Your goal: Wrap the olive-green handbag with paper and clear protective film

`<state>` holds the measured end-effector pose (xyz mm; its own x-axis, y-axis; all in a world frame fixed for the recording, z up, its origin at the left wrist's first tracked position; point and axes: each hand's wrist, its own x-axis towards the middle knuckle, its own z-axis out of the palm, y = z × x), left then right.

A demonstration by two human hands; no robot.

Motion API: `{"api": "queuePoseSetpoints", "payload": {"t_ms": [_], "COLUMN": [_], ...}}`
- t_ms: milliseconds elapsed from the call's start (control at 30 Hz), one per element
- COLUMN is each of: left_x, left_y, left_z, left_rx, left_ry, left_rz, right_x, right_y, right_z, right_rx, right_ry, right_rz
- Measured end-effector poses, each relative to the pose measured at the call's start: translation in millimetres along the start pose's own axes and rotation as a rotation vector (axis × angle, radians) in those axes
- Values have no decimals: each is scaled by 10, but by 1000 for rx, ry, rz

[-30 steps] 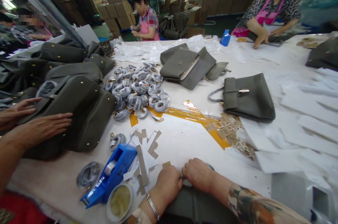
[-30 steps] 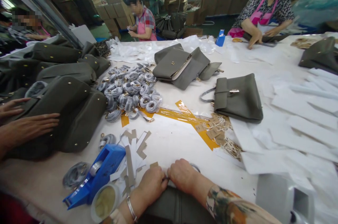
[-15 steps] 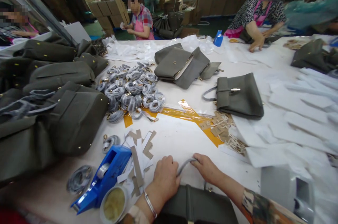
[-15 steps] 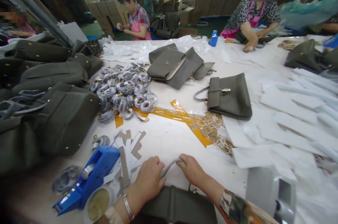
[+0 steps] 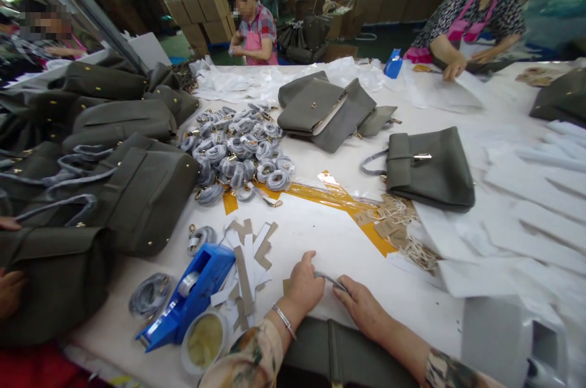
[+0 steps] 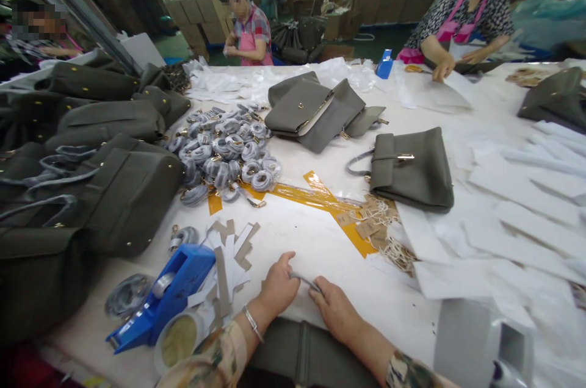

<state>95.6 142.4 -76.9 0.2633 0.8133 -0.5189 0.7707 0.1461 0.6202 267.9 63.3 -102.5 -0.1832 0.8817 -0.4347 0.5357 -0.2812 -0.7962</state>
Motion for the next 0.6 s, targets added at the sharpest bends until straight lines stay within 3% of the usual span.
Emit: {"api": "queuePoseSetpoints", "payload": {"t_ms": [100,200,300,333,400,500,600], "left_x": [-233,-645,-974,-1013,-964,-666,-384], "left_y": [-15,-89,-211,-255,-333,-378,-306], "left_z": [-316,-663,-814,-810,-754,-654,-594], "left_rx": [15,139,290,351,472,567,594], "left_ry": [-16,-93,-298,-322,-282,-92,101], "left_rz": [157,474,617,624,583,416,269], "right_x": [-268,-689,-1006,-1043,-997,-715,-403], "right_y": [41,81,102,115,163,269,357], "right_z": [-93,-244,-335,-340,-325,-313,-338], "right_rx": [-95,-325,-469,-496,-528,-519,-536], "right_ry": [63,140,-42,-71,1,206,285], "right_rz": [-30,-229,-525,-564,-514,-288,-143]}}
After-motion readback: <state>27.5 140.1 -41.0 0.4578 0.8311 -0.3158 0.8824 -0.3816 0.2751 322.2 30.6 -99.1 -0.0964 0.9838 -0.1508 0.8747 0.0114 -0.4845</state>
